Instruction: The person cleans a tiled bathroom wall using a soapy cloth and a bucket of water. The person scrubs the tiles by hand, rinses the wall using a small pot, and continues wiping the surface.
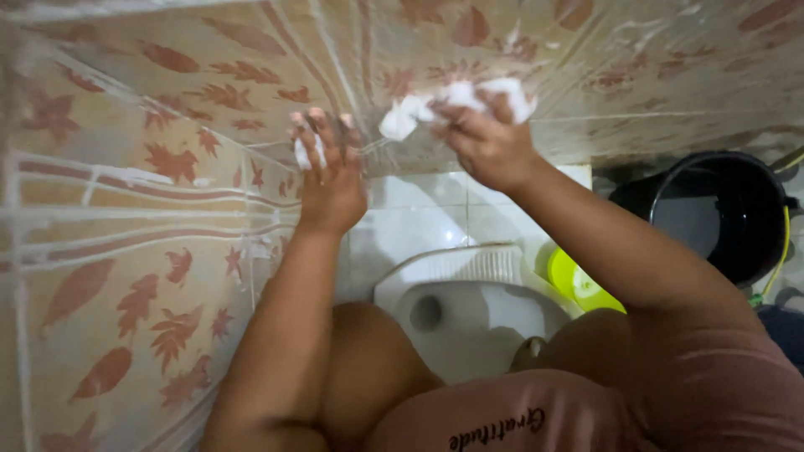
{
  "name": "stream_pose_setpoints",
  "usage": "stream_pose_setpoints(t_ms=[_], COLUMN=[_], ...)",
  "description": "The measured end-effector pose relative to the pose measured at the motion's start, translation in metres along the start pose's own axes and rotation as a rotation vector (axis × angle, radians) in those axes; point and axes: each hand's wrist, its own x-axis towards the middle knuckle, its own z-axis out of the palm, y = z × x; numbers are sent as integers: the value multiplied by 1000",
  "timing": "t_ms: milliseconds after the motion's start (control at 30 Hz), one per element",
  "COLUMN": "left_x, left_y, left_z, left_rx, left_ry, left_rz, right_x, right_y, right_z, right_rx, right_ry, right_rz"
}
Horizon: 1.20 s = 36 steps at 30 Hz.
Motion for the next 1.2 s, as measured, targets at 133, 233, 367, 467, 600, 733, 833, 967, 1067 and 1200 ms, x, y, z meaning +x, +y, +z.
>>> stream_pose_setpoints(t_ms=[133, 233, 367, 467, 600, 733, 833, 967, 1067, 1200], left_x=[2, 1, -1, 0, 0, -6, -3, 4, 11, 8], left_y=[4, 1, -2, 2, 7, 1, 4, 12, 21, 20], left_z=[5, 7, 12, 22, 36, 40, 38, 9, -26, -76], left_rx=[-13, -65, -52, -19, -42, -2, -13, -43, -99, -93], left_ry=[-6, -18, -175, -204, -278, -195, -125, -60, -54, -96], left_rz=[-17, -16, -56, -87, -151, -99, -88, -47, -67, -228], right_x=[-61, -137, -182, -135, -79, -93, -134, -123, -48, 44], right_y=[12, 29, 45, 32, 31, 35, 39, 23, 12, 3], right_z=[49, 104, 103, 68, 23, 48, 79, 66, 14, -39], right_rx=[-116, -194, -179, -89, -93, -131, -135, -22, -96, -131], right_ry=[-94, -533, -521, -167, 90, 46, -256, -278, 48, 312], right_rz=[-78, -236, -147, 3, 70, -69, -165, -7, 3, 131])
